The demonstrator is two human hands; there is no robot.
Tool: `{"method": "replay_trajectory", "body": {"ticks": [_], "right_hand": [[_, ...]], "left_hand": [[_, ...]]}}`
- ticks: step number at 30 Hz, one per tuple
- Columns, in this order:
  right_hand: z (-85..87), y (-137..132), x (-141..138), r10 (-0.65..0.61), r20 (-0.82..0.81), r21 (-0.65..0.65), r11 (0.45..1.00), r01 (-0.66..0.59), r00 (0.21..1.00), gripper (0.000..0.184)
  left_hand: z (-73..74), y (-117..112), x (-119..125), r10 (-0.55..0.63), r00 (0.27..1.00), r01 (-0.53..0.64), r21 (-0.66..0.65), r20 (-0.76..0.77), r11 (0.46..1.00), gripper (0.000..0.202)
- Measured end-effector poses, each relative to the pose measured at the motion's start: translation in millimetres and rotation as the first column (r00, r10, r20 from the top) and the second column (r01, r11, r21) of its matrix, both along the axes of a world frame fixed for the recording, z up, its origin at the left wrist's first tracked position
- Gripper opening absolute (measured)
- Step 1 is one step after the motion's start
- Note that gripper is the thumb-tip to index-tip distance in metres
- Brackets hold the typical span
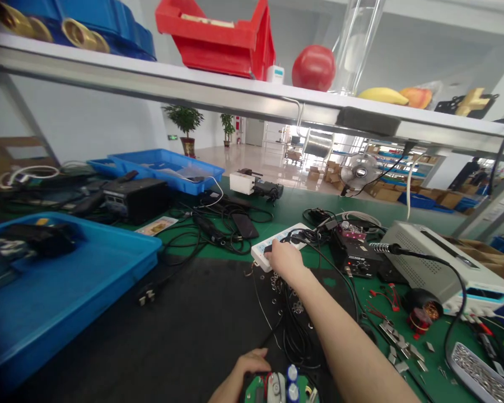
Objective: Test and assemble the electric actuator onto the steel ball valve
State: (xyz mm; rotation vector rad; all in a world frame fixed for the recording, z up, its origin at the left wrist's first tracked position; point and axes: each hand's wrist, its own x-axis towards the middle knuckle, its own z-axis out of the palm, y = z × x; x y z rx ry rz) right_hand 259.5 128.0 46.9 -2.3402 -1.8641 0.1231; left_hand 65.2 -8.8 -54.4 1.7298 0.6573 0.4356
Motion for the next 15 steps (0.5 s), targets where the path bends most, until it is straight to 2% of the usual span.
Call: {"method": "replay_trajectory", "body": {"ticks": [3, 7, 9, 11, 15], "right_hand": [[9.9, -32.1, 10.9, 0.008, -0.040, 0.120, 0.993, -0.003, 0.999, 0.039], [16.2, -104.2, 34.9, 0.015, -0.164, 0.261, 0.965, 0.029, 0.986, 0.038], [11.2, -142.8, 46.6, 0.031, -0.250, 0.268, 0.963, 0.039, 0.968, 0.038], [1.0, -175.8, 55.3, 0.038, -0.316, 0.256, 0.966, 0.047, 0.948, 0.039], [-25.4, -216.6, 60.9, 0.047, -0.472, 0.212, 0.975, 0.062, 0.881, 0.037]], "left_hand": [[20.4, 1.2, -13.0, -0.013, 0.998, 0.012, 0.022, 0.065, 1.000, 0.081], [57.6, -0.6, -23.4, 0.107, 0.985, -0.105, -0.023, 0.136, 0.994, 0.076], [73.5, 1.2, -18.5, 0.186, 0.973, -0.174, -0.093, 0.140, 0.980, 0.061], [83.9, 6.0, -8.9, 0.226, 0.967, -0.210, -0.134, 0.120, 0.968, 0.055], [87.2, 18.0, 11.2, 0.248, 0.962, -0.237, -0.103, 0.113, 0.966, 0.056]]}}
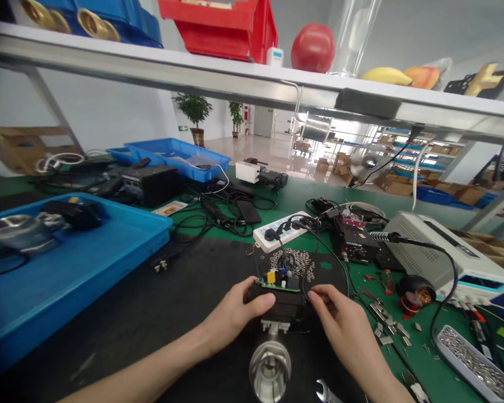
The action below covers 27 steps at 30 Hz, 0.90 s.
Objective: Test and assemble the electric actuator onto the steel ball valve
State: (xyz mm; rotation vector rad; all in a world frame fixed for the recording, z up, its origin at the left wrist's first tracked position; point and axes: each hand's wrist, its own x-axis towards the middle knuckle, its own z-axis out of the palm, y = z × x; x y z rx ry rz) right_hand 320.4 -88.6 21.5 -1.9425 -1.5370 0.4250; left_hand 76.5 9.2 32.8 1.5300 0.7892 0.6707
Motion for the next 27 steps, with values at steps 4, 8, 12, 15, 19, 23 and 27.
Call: {"method": "replay_trajectory", "body": {"ticks": [4, 8, 12, 15, 19, 23, 27], "right_hand": [[-23.8, -14.9, -2.4, 0.041, -0.037, 0.025, 0.999, -0.040, 0.998, 0.032], [-43.2, -22.6, -3.0, 0.070, 0.083, 0.170, 0.982, -0.083, 0.994, 0.023], [-54.3, -29.4, -2.7, 0.136, 0.211, 0.291, 0.937, -0.195, 0.968, 0.016], [-57.0, -30.9, -3.7, 0.149, 0.245, 0.307, 0.925, -0.222, 0.958, 0.014], [-57.6, -29.7, -5.4, 0.156, 0.253, 0.299, 0.926, -0.231, 0.955, 0.013], [-56.5, -29.8, -6.0, 0.152, 0.216, 0.272, 0.939, -0.209, 0.964, 0.013], [-55.3, -30.9, -6.4, 0.131, 0.185, 0.261, 0.949, -0.177, 0.974, 0.013]], "left_hand": [[-9.2, 5.7, 10.5, 0.029, 0.999, -0.028, 0.021, -0.022, 0.999, 0.055], [-20.7, 8.2, 12.7, 0.049, 0.999, -0.049, 0.041, -0.019, 0.998, 0.052], [-27.1, 9.1, 11.0, 0.029, 0.999, -0.029, 0.043, 0.014, 0.999, 0.051], [-26.6, 8.6, 9.7, 0.003, 0.999, -0.004, 0.028, 0.047, 1.000, 0.049], [-23.5, 7.6, 8.7, -0.023, 0.996, 0.022, 0.004, 0.088, 1.000, 0.048], [-21.7, 6.7, 7.2, -0.039, 0.993, 0.041, -0.015, 0.113, 0.999, 0.048], [-22.7, 6.9, 6.1, -0.044, 0.990, 0.048, -0.022, 0.130, 0.999, 0.047]]}}
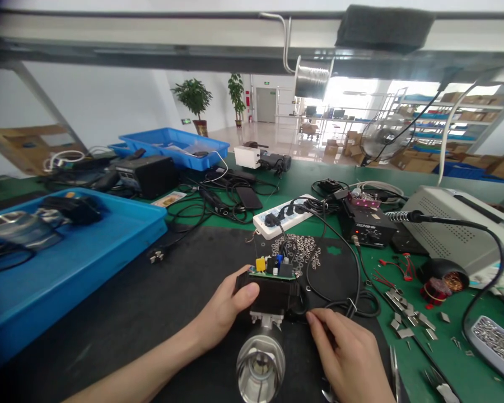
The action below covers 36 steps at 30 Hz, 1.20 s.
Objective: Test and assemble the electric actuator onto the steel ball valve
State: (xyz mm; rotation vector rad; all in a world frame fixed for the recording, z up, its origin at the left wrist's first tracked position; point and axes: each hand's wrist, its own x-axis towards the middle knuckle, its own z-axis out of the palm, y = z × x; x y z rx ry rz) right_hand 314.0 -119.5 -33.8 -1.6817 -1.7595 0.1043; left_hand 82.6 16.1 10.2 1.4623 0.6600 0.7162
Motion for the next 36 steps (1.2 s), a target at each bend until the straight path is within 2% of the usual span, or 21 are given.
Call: {"method": "replay_trajectory", "body": {"ticks": [7, 21, 26, 36], "right_hand": [[-0.6, 0.9, 0.5, -0.035, -0.045, -0.040, 0.999, 0.033, 0.998, 0.016], [4.5, -0.2, -1.1, -0.038, -0.088, -0.049, 0.998, 0.034, 0.995, 0.018], [3.8, -0.8, -4.1, -0.080, -0.146, -0.081, 0.994, 0.069, 0.986, 0.022], [2.3, -1.4, -2.1, -0.083, -0.129, -0.116, 0.991, 0.068, 0.988, 0.024]], "left_hand": [[-4.7, 1.1, 0.4, 0.017, 1.000, -0.017, 0.006, -0.012, 1.000, 0.048], [-4.7, 0.3, 1.6, 0.009, 1.000, -0.009, 0.003, -0.003, 1.000, 0.048], [-3.6, 0.4, 1.7, 0.014, 1.000, -0.014, 0.007, -0.003, 1.000, 0.049], [-3.8, -0.1, 0.1, 0.035, 0.999, -0.035, 0.020, -0.024, 0.999, 0.050]]}}
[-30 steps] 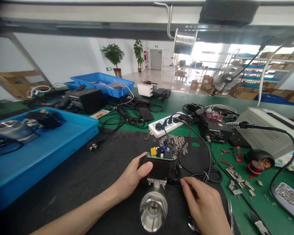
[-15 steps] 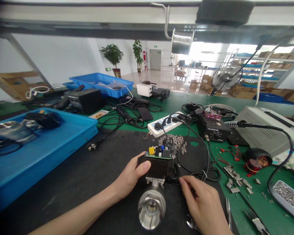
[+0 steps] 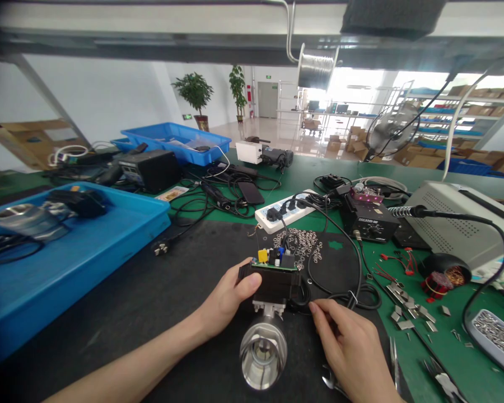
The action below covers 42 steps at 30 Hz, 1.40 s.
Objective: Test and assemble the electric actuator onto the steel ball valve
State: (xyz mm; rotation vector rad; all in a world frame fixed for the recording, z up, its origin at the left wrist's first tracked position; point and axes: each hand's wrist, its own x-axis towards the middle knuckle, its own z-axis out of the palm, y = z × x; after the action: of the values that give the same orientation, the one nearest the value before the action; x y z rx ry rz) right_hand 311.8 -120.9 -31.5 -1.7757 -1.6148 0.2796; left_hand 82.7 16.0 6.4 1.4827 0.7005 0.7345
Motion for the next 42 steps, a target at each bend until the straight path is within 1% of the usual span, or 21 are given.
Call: {"method": "replay_trajectory", "body": {"ticks": [5, 12, 27, 34, 42], "right_hand": [[-0.7, 0.3, 0.2, -0.004, 0.021, 0.023, 1.000, 0.004, 1.000, 0.024], [-2.9, -1.0, 0.3, 0.004, -0.014, 0.016, 1.000, -0.004, 1.000, 0.024], [-1.6, -1.0, 0.5, 0.008, -0.034, -0.005, 1.000, -0.008, 0.999, 0.024], [0.0, -0.9, 0.4, 0.007, -0.020, -0.012, 1.000, -0.007, 1.000, 0.026], [-1.2, -0.1, 0.1, -0.004, 0.001, 0.010, 1.000, 0.004, 1.000, 0.026]], "left_hand": [[0.4, 0.1, 1.0, -0.006, 1.000, 0.006, -0.002, 0.002, 1.000, 0.051], [0.9, 0.7, 0.0, -0.003, 1.000, 0.003, 0.015, -0.004, 1.000, 0.051], [-1.5, 0.4, 0.6, 0.005, 1.000, -0.005, 0.007, 0.002, 1.000, 0.049], [-2.0, -0.1, 0.1, 0.000, 1.000, 0.000, 0.000, 0.012, 1.000, 0.048], [-0.8, 0.9, 0.9, -0.017, 1.000, 0.018, -0.009, 0.014, 1.000, 0.049]]}}
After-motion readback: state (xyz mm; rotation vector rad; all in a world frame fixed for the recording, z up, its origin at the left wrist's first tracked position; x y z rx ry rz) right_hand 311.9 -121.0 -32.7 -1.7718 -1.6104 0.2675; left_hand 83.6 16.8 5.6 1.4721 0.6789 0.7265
